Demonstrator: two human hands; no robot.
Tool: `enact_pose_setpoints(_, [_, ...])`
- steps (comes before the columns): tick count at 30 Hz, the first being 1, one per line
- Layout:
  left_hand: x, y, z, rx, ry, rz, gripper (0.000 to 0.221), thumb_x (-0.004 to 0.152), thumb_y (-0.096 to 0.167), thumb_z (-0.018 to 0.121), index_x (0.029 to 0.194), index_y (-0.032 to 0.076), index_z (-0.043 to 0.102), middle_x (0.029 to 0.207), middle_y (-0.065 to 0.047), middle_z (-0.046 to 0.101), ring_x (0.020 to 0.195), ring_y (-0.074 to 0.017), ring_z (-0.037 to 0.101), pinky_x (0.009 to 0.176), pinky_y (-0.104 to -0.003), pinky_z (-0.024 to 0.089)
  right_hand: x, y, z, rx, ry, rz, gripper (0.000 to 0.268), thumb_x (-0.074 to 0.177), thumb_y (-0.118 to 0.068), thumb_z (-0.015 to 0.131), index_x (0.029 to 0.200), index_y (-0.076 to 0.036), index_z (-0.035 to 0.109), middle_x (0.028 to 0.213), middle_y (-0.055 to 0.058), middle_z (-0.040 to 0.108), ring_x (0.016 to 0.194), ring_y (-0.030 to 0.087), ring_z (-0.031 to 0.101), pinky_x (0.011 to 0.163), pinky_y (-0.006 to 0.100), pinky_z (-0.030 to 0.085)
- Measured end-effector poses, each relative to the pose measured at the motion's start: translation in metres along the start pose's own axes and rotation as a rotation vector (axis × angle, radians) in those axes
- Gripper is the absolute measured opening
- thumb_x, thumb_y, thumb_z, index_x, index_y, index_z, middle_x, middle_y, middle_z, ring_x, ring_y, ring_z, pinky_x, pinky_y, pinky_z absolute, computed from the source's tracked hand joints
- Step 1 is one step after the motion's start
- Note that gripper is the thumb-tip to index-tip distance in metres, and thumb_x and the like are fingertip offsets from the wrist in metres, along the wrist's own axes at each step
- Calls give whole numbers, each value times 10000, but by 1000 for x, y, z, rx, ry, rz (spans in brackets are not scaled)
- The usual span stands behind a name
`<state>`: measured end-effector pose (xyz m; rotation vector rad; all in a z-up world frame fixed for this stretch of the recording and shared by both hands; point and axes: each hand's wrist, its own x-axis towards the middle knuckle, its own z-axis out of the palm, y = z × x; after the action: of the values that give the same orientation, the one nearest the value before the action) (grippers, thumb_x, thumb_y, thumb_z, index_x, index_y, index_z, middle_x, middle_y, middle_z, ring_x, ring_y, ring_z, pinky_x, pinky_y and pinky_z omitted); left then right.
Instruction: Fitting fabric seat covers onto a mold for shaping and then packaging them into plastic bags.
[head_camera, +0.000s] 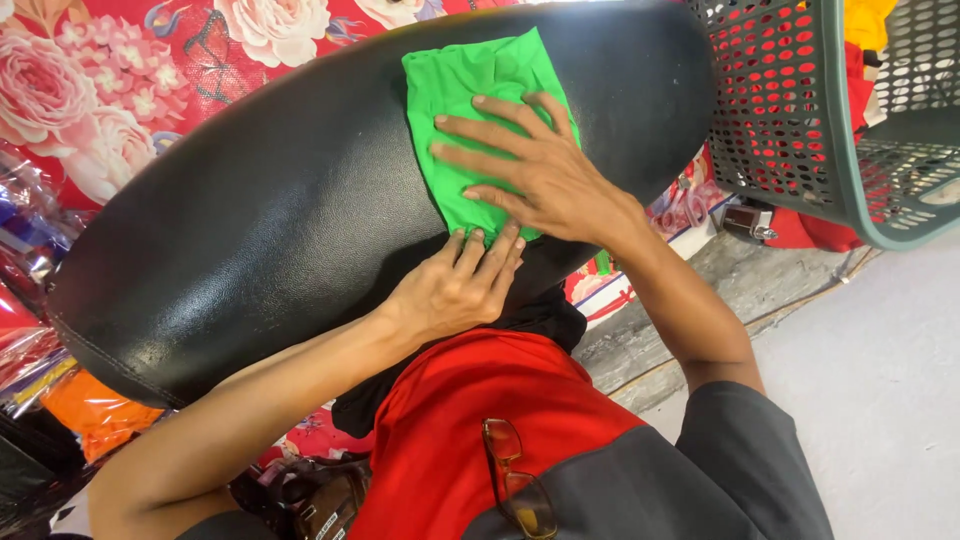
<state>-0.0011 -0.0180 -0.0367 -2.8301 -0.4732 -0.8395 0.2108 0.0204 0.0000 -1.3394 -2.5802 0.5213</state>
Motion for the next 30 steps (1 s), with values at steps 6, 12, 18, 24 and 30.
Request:
enact_pose_setpoints(6, [-1, 2, 2, 14, -23, -5, 223, 1058, 247, 678, 1111, 60, 787, 1252, -187, 713, 857, -268, 719, 754, -374, 634, 21, 1, -11, -113, -139, 33, 662, 1112, -624, 266, 1681, -287, 254, 1736, 71, 116, 1604, 378, 86, 1285, 629, 113])
enact_pose_setpoints(12, [-3, 4, 7, 19, -27, -5, 214, 1067, 245, 681, 1115, 64, 784, 1318, -223, 660, 842, -272, 693, 757, -374, 637, 37, 23, -16, -35, -143, -71, 652, 1076, -672, 302, 1639, -349, 355, 1723, 58, 200, 1589, 424, 145, 1213, 740, 32])
enact_pose_setpoints(18, [-1, 3, 5, 13, -30, -7, 208, 1065, 236, 688, 1107, 57, 784, 1314, -224, 662, 837, -267, 696, 748, -369, 640, 40, 26, -16, -69, -114, -106, 741, 1055, -727, 302, 1653, -293, 361, 1718, 42, 237, 1581, 404, 199, 1220, 717, 125])
enact_pose_setpoints(24, [-1, 2, 3, 5, -52, -7, 213, 1067, 237, 684, 1122, 54, 779, 1313, -231, 660, 847, -272, 699, 754, -377, 641, 51, 26, -13, -56, -85, -146, 711, 1095, -659, 247, 1653, -234, 363, 1701, 93, 276, 1550, 448, 224, 1199, 742, 86])
enact_pose_setpoints(30, [0, 1, 2, 17, -67, 2, 217, 1069, 241, 687, 1128, 54, 780, 1306, -225, 667, 851, -261, 700, 754, -366, 639, 54, 26, -10, -145, -161, -119, 784, 1078, -704, 183, 1694, -221, 233, 1734, 64, 167, 1601, 375, 170, 1217, 719, 112])
